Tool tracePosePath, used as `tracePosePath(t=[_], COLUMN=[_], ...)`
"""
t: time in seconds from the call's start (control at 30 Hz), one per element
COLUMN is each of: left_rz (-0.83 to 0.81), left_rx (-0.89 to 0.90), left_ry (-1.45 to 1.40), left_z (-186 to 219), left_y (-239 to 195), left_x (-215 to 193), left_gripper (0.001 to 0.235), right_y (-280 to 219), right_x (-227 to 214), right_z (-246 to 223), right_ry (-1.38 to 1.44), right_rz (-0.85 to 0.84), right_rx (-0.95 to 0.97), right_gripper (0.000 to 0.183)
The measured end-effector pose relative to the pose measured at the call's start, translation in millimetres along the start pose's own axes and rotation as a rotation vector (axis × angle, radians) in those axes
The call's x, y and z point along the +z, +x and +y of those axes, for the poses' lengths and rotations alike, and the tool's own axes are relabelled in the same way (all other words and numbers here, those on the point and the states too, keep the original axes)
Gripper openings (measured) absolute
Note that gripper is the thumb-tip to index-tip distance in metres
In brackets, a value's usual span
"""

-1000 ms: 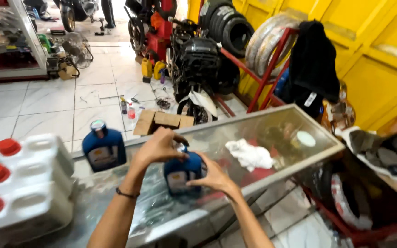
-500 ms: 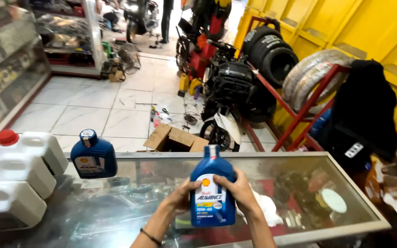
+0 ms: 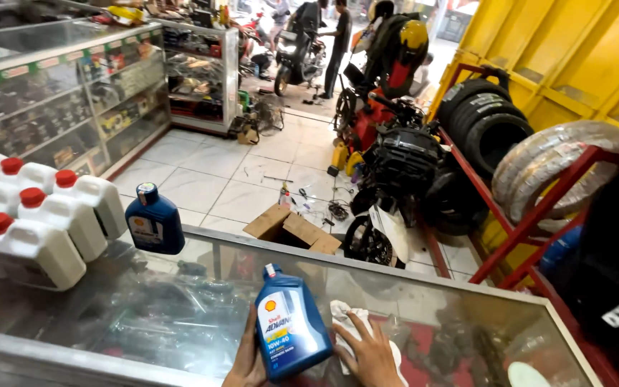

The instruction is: The person wipes several blue and white plastic containers with a cloth on a glass counter, then places them onto a red shelf. The person repeats this process for multiple containers, including larger white jugs and smaller white bottles, stacking them on the shelf.

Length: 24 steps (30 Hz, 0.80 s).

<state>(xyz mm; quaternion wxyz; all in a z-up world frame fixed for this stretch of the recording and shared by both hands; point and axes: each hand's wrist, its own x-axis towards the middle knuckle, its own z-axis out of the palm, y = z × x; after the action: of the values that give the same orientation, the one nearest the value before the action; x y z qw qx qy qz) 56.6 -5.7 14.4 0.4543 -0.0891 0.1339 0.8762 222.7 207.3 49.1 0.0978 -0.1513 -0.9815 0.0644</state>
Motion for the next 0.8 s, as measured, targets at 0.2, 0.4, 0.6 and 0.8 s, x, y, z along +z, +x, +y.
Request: tracePosePath(t=[0.2, 0.4, 0.6, 0.8], left_rz=[0.004, -0.035, -0.001, 0.008], left_rx=[0.072, 0.062, 0.033, -0.06], left_ry=[0.097, 0.079, 0.133, 0.211], left_z=[-13, -36, -37, -9], left_y=[-22, 2, 17, 31], left_x=[20, -13, -38, -40], left_gripper=[0.074, 0.069, 0.068, 0.069], right_y=[19, 9, 37, 36], right_x=[-37, -80, -77, -66], right_z=[-20, -125, -148, -158], right_ry=[0.724, 0.08, 0.105, 0.091], right_rz=[0.655, 0.447, 0.37, 0.407], right_rx=[-0.011, -0.481, -0.343, -0.39], right_gripper=[0.043, 0.056, 0.061, 0.058])
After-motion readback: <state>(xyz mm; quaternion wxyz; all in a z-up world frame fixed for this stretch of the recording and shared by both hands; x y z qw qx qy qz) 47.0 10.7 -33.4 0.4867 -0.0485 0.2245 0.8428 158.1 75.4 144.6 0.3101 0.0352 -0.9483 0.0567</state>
